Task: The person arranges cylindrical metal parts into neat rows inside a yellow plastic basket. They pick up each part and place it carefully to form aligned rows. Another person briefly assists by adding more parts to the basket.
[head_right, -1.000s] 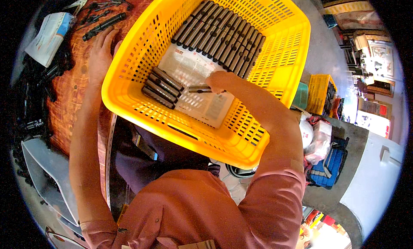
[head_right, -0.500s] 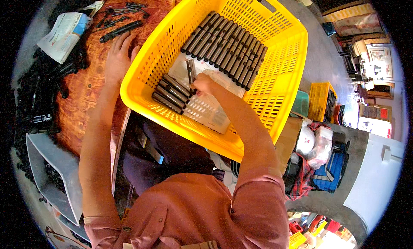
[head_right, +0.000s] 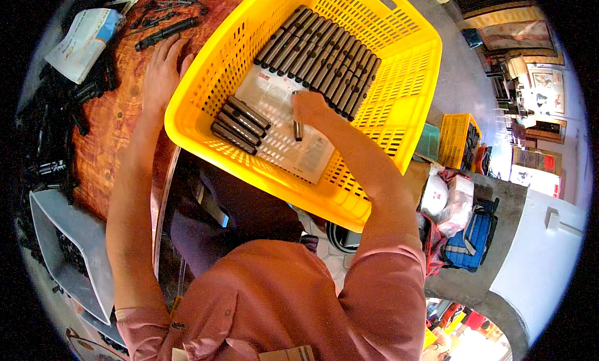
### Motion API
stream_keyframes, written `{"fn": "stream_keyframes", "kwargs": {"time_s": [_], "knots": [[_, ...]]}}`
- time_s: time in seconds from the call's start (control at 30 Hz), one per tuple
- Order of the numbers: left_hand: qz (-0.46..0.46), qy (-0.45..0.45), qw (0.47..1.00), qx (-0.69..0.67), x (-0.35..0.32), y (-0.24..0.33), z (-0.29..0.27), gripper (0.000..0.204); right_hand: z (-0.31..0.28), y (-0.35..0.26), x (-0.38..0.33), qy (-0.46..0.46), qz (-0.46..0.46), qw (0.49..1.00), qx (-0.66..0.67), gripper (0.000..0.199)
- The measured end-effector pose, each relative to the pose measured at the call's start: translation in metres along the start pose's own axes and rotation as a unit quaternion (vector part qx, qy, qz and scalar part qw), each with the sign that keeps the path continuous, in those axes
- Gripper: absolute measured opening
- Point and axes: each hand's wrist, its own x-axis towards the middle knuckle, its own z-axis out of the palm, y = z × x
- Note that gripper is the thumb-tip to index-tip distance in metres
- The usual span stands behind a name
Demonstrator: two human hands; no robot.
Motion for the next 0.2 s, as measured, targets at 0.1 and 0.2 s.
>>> {"fn": "stream_keyframes", "kwargs": {"time_s": [0.1,0.2], "knots": [[-0.007,-0.007,1.000,0.006,0.001,0.002,0.000,0.044,0.008,0.015,0.004,0.126,-0.192,0.972,-0.055,0.033],[-0.017,-0.013,1.000,0.017,-0.003,0.001,0.006,0.045,0.018,0.023,0.012,0.056,-0.232,0.953,-0.186,0.043]]}}
